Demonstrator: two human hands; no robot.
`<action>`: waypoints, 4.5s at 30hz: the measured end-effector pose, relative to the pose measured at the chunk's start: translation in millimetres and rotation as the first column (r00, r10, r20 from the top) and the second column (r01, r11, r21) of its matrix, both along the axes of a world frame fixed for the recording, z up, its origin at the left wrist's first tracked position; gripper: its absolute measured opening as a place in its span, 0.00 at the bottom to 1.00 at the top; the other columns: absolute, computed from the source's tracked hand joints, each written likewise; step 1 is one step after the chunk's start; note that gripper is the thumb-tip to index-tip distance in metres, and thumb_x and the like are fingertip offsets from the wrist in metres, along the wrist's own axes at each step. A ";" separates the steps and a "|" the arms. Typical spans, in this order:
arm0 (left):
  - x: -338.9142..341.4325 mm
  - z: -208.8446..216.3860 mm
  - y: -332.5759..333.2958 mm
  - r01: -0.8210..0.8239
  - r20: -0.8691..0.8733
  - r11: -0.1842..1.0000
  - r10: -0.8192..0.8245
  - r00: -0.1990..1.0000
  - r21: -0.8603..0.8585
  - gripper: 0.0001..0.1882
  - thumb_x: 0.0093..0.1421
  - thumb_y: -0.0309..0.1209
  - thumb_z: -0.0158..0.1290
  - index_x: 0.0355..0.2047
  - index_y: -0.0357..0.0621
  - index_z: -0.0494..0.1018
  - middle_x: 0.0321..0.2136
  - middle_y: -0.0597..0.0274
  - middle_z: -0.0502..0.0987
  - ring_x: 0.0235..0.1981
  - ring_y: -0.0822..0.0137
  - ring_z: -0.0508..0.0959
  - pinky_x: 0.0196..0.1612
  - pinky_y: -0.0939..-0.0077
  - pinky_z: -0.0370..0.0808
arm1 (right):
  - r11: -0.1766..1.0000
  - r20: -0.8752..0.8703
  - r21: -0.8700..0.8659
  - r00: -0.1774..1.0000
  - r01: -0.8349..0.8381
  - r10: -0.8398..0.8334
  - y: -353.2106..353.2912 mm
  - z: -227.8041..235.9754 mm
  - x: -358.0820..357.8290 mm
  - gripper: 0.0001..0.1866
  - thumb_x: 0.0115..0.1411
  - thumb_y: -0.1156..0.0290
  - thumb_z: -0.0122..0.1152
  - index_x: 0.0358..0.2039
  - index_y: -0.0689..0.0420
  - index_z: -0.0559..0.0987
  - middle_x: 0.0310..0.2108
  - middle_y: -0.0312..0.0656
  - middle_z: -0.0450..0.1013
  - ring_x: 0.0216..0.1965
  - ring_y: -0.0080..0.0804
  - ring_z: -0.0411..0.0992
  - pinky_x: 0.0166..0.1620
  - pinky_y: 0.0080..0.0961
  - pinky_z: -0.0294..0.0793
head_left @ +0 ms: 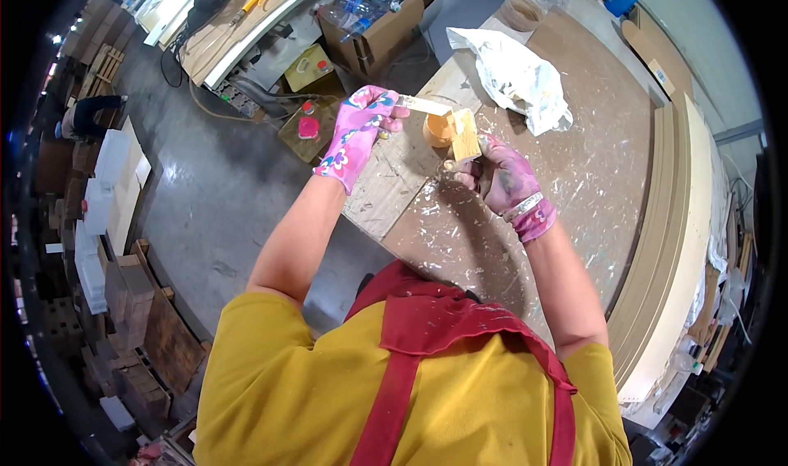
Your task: The person applies a yellowish substance from a small container onto a thin wooden strip using a small stick. They then wipe the container and the strip with a white cloth. Finally, the person picks up a stack of light-colored wooden boards and places them on the workbench.
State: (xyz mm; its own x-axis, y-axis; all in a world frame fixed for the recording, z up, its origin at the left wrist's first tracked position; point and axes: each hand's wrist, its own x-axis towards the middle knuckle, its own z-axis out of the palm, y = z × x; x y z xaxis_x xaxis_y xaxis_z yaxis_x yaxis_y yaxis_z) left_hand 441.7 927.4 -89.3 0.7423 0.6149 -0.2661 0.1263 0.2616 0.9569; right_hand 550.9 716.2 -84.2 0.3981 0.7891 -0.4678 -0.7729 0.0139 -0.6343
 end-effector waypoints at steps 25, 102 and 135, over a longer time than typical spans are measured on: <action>-12.5 -21.4 -55.0 -0.239 0.052 0.798 0.320 0.946 -0.554 0.03 0.63 0.30 0.50 0.35 0.46 0.70 0.27 0.63 0.76 0.20 0.76 0.71 0.19 0.86 0.64 | 0.972 -0.217 0.205 0.974 0.111 -0.066 1.8 -19.5 -10.0 0.15 0.68 0.68 0.37 0.50 0.61 0.66 0.38 0.50 0.71 0.29 0.32 0.72 0.31 0.24 0.79; -9.6 3.0 -38.7 -0.010 0.171 0.964 -0.037 0.985 0.265 0.02 0.60 0.23 0.51 0.34 0.40 0.70 0.24 0.66 0.72 0.25 0.76 0.75 0.27 0.82 0.74 | 0.972 0.702 -0.226 0.702 0.064 0.117 27.6 6.7 33.1 0.18 0.62 0.67 0.53 0.50 0.62 0.73 0.29 0.39 0.75 0.29 0.22 0.73 0.26 0.18 0.69; -11.1 -22.9 -75.1 -0.222 0.122 0.799 0.344 0.931 -0.559 0.03 0.62 0.29 0.51 0.33 0.46 0.68 0.26 0.63 0.74 0.22 0.74 0.72 0.20 0.86 0.64 | 0.979 -0.129 0.044 0.973 0.201 -0.194 11.8 -5.4 -17.0 0.12 0.67 0.67 0.41 0.45 0.57 0.70 0.31 0.35 0.72 0.26 0.23 0.70 0.24 0.20 0.69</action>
